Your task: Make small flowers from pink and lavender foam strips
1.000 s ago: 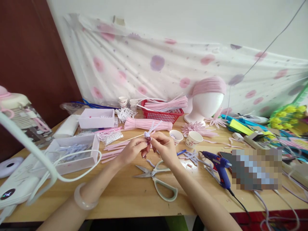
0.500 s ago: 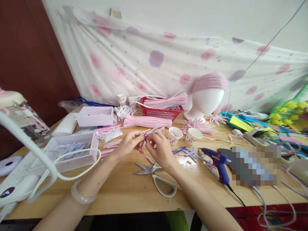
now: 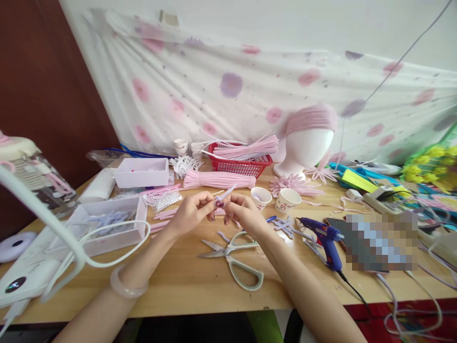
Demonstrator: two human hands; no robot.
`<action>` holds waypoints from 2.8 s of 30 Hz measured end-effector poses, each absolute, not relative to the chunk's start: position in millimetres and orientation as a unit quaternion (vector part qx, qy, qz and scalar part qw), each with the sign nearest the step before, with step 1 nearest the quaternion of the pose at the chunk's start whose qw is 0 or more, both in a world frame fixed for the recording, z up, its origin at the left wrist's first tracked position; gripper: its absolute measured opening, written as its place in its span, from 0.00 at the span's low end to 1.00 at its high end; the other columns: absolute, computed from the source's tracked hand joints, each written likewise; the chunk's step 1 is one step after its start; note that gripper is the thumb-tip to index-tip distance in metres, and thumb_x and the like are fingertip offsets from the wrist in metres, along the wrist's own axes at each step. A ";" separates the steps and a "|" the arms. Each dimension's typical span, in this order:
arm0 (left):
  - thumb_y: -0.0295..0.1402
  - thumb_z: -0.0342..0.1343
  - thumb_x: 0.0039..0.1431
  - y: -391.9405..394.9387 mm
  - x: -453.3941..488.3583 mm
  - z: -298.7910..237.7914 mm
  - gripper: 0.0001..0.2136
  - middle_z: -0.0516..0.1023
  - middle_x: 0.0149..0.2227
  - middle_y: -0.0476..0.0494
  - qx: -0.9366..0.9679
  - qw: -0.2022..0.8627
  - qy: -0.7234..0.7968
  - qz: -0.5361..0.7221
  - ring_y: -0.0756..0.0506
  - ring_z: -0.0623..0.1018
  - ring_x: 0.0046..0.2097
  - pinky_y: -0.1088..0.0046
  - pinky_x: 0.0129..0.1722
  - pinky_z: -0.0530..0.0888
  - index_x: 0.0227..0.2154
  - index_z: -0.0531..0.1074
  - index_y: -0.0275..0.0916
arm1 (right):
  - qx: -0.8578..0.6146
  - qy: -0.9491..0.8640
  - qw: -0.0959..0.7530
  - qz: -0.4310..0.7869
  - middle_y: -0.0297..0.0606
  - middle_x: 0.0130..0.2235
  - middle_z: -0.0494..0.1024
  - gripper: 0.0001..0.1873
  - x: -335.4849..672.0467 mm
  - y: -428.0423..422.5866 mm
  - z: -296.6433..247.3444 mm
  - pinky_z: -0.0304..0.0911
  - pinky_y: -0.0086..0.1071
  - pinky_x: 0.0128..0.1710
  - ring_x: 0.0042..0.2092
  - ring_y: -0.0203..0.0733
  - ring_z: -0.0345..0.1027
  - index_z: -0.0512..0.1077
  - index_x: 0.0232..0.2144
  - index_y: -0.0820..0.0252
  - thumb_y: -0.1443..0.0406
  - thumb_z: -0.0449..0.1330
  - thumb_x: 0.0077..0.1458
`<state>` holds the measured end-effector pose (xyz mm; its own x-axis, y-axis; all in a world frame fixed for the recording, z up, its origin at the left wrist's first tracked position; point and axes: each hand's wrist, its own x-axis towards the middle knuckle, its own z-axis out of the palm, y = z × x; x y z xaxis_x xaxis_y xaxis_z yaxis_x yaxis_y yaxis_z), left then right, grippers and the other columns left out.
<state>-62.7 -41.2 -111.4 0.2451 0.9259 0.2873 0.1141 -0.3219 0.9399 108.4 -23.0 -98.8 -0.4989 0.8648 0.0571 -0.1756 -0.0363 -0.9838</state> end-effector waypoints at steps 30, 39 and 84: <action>0.42 0.61 0.55 -39.8 -71.4 -109.5 0.15 0.66 0.15 0.56 0.554 0.617 0.313 0.463 0.53 0.69 0.18 0.73 0.26 0.75 0.24 0.67 0.37 | -0.275 -0.642 0.356 0.621 0.33 0.21 0.70 0.19 113.2 -24.9 -90.4 0.66 0.27 0.23 0.23 0.33 0.65 0.73 0.23 0.63 0.52 0.66 0.49; 0.45 0.63 0.55 -44.6 -69.5 -108.7 0.15 0.71 0.20 0.52 0.570 0.627 0.245 0.471 0.50 0.75 0.28 0.72 0.36 0.75 0.27 0.70 0.37 | -0.267 -0.586 0.465 0.607 0.31 0.29 0.73 0.22 111.8 -20.2 -98.7 0.70 0.28 0.30 0.29 0.33 0.69 0.69 0.27 0.59 0.48 0.67 0.48; 0.30 0.64 0.52 -65.4 -62.3 -88.5 0.03 0.84 0.28 0.46 0.742 0.256 0.370 0.497 0.45 0.82 0.32 0.72 0.34 0.79 0.25 0.79 0.39 | -0.228 -0.570 0.494 0.616 0.30 0.23 0.73 0.18 108.0 -27.4 -99.9 0.62 0.28 0.26 0.24 0.32 0.63 0.72 0.24 0.59 0.51 0.69 0.46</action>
